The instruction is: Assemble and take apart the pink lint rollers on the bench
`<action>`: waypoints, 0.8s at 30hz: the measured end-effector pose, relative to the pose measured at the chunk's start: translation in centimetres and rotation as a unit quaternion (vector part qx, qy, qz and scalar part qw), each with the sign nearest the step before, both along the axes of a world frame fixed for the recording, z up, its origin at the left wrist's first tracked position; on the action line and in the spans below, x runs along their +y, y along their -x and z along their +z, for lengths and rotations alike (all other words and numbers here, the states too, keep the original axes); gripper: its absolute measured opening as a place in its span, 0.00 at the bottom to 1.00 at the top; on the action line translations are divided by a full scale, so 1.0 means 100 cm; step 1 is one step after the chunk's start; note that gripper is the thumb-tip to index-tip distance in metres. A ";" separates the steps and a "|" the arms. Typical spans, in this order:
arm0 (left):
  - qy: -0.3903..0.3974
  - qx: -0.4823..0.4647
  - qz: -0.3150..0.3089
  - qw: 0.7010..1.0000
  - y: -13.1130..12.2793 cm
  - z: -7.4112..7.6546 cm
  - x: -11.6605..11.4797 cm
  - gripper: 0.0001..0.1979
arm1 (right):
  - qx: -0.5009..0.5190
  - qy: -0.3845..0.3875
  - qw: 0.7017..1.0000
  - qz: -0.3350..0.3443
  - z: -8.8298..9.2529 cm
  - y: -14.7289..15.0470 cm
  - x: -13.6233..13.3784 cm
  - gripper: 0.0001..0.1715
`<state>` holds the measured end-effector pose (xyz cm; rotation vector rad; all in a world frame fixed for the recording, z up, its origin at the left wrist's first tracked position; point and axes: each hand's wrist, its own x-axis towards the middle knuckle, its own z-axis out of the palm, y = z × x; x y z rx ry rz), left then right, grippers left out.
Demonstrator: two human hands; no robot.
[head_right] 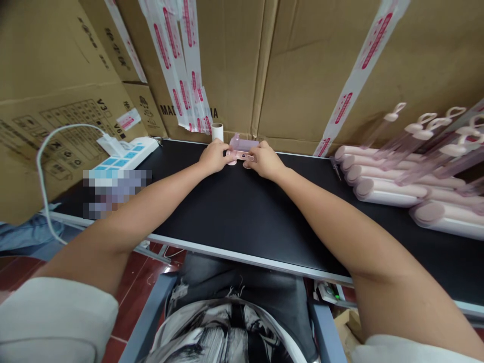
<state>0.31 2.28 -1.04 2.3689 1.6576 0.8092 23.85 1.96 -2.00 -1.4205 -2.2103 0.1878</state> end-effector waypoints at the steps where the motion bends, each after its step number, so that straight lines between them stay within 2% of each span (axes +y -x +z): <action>1: 0.002 -0.007 0.005 1.000 0.000 -0.001 0.002 0.17 | 0.006 0.000 1.000 -0.002 -0.002 0.000 0.000 0.17; 5: 0.009 -0.019 0.025 0.999 0.000 -0.005 0.006 0.20 | 0.024 -0.008 1.000 -0.008 -0.007 0.002 0.003 0.20; 9: 0.005 -0.027 0.029 0.999 -0.001 -0.009 0.007 0.19 | 0.032 -0.023 0.999 -0.007 -0.009 0.002 0.005 0.22; 15: -0.001 -0.043 0.028 0.999 0.000 -0.011 0.005 0.22 | -0.002 -0.034 0.999 -0.018 -0.008 -0.006 0.004 0.25; 21: 0.026 0.026 -0.001 0.999 0.002 -0.007 -0.002 0.32 | 0.005 -0.053 0.999 -0.004 -0.008 -0.007 0.000 0.28; 24: 0.037 0.029 -0.016 0.999 0.002 -0.005 -0.004 0.35 | 0.026 -0.055 0.998 -0.001 -0.010 -0.007 -0.001 0.31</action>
